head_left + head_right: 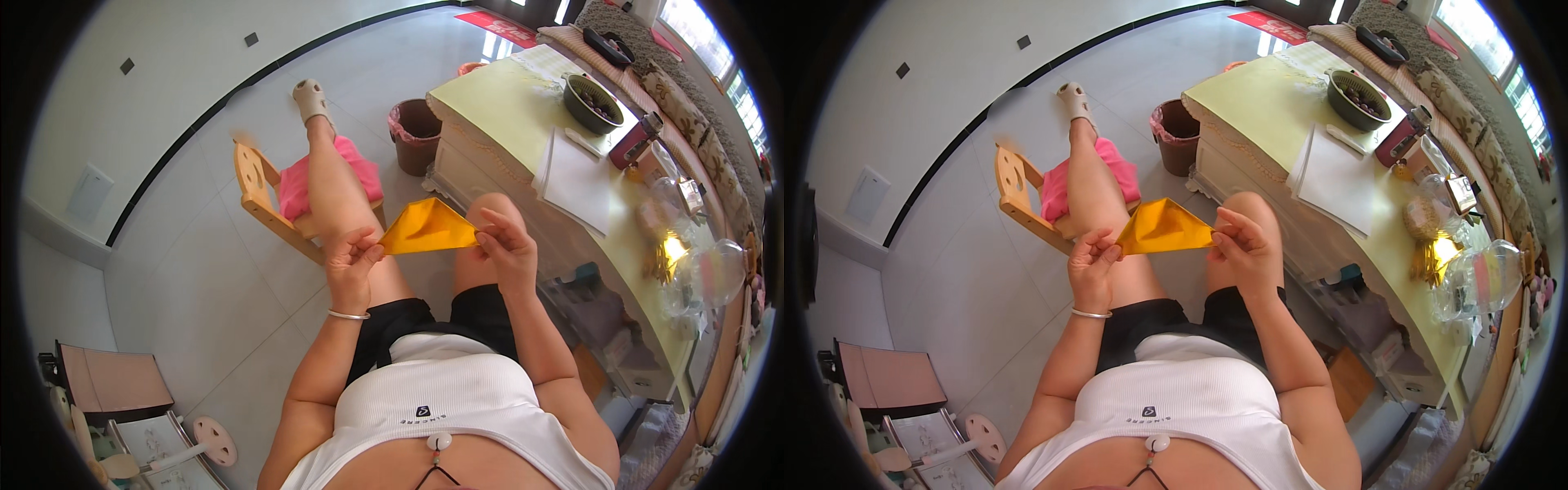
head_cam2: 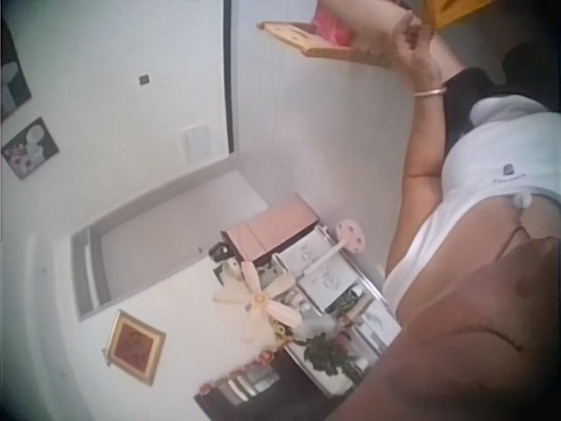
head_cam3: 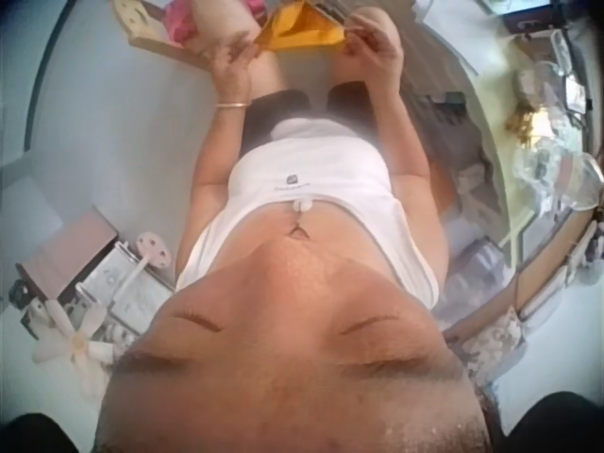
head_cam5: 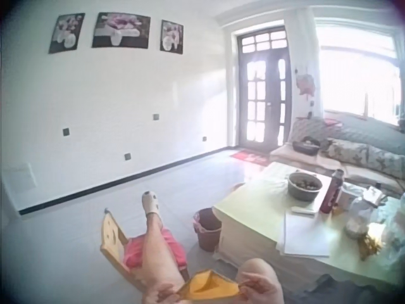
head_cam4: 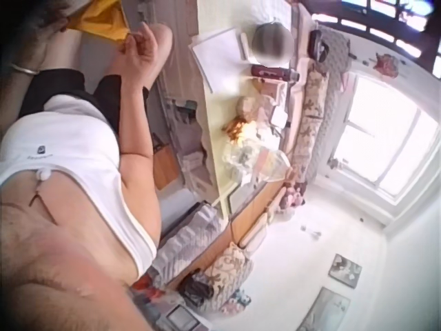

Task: The person sits at a table and folds a yellow sheet of paper into a triangular shape using a white sheet as a guide. They repeat this folding process multiple times, placing the finished pieces on the table.

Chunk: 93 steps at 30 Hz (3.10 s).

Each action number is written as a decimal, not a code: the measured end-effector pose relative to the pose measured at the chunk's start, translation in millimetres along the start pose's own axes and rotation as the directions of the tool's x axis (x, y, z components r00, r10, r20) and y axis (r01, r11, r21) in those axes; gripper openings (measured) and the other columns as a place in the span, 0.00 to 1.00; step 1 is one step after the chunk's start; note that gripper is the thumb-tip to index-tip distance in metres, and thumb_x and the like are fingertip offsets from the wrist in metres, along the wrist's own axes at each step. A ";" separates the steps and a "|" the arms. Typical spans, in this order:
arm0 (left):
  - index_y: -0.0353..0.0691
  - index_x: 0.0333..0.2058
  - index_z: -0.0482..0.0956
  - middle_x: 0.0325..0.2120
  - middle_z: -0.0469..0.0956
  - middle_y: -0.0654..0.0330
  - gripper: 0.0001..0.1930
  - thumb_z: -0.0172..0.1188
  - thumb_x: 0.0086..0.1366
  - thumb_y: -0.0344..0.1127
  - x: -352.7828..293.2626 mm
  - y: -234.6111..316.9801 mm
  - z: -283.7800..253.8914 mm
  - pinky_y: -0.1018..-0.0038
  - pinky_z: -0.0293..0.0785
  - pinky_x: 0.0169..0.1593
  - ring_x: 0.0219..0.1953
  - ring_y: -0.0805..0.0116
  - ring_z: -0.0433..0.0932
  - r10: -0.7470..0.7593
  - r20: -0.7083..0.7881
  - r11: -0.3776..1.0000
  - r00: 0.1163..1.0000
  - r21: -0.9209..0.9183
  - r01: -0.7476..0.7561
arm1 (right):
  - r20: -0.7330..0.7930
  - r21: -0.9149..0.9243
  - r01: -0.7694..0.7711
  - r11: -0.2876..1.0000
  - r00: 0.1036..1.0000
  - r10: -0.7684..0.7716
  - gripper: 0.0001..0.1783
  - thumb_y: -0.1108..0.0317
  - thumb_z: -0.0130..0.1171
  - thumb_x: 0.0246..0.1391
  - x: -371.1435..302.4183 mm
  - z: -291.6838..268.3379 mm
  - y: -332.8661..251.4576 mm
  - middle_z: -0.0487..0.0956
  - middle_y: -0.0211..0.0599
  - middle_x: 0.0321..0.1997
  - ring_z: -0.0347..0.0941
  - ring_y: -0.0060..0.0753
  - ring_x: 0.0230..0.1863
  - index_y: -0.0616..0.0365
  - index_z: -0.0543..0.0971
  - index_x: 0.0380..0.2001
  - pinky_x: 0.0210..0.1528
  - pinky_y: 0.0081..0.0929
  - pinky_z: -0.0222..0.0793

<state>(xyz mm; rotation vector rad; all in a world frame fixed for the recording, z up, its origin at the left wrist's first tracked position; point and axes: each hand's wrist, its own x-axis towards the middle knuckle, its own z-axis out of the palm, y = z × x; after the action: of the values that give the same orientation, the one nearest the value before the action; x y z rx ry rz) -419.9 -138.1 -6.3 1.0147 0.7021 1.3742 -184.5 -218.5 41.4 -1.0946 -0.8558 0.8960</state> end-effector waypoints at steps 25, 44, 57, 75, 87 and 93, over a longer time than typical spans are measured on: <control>0.32 0.35 0.82 0.23 0.81 0.56 0.03 0.63 0.63 0.22 -11.8 20.3 -4.4 0.78 0.74 0.22 0.19 0.69 0.79 -0.320 0.008 0.944 0.947 0.091 0.318 | 0.084 -0.208 -0.007 0.978 0.996 0.025 0.05 0.75 0.58 0.63 -16.9 -3.7 -6.9 0.79 0.29 0.25 0.77 0.18 0.21 0.65 0.80 0.34 0.22 0.15 0.70; 0.31 0.40 0.82 0.28 0.84 0.53 0.07 0.63 0.63 0.23 -13.0 -4.1 18.6 0.75 0.83 0.28 0.23 0.66 0.84 -0.350 0.080 0.927 0.934 0.171 0.333 | 0.045 -0.079 -0.176 0.981 0.983 0.180 0.04 0.78 0.57 0.63 -9.4 -42.9 0.0 0.81 0.33 0.29 0.80 0.21 0.25 0.67 0.80 0.38 0.26 0.16 0.76; 0.32 0.38 0.83 0.28 0.82 0.59 0.05 0.65 0.62 0.22 -4.8 -37.7 22.1 0.80 0.76 0.35 0.28 0.73 0.78 -0.395 0.197 0.899 0.897 0.282 0.334 | -0.036 -0.118 -0.145 0.982 0.989 0.142 0.07 0.73 0.59 0.63 -1.6 -69.1 12.8 0.83 0.33 0.28 0.79 0.20 0.23 0.66 0.82 0.37 0.26 0.16 0.75; 0.35 0.36 0.82 0.27 0.80 0.63 0.05 0.66 0.61 0.22 5.6 -57.3 76.5 0.84 0.67 0.32 0.27 0.78 0.73 -0.560 0.152 0.824 0.815 0.205 0.528 | -0.142 0.111 -0.142 0.984 0.977 0.157 0.10 0.64 0.61 0.63 6.9 -109.3 14.3 0.81 0.26 0.32 0.76 0.14 0.26 0.61 0.80 0.40 0.23 0.11 0.62; 0.38 0.35 0.81 0.27 0.81 0.58 0.05 0.63 0.61 0.21 7.7 -66.7 82.7 0.81 0.67 0.26 0.22 0.73 0.72 -0.662 0.213 0.747 0.719 0.106 0.657 | -0.244 0.188 -0.116 0.975 0.956 0.161 0.09 0.67 0.62 0.63 6.8 -117.0 26.3 0.81 0.26 0.30 0.75 0.14 0.22 0.61 0.82 0.40 0.22 0.09 0.58; 0.38 0.36 0.81 0.29 0.81 0.60 0.05 0.64 0.62 0.23 8.4 -75.2 108.9 0.81 0.67 0.26 0.21 0.74 0.71 -0.656 0.221 0.751 0.722 0.096 0.653 | -0.234 0.395 -0.060 0.917 0.958 0.164 0.10 0.68 0.63 0.62 5.5 -102.2 29.4 0.81 0.27 0.33 0.74 0.15 0.28 0.60 0.80 0.43 0.27 0.11 0.62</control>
<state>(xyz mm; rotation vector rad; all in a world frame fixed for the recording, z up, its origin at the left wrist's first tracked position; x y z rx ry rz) -288.7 -141.5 -24.8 0.8033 0.7847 0.6067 -94.9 -243.8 -10.3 -0.8960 -0.3747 0.9419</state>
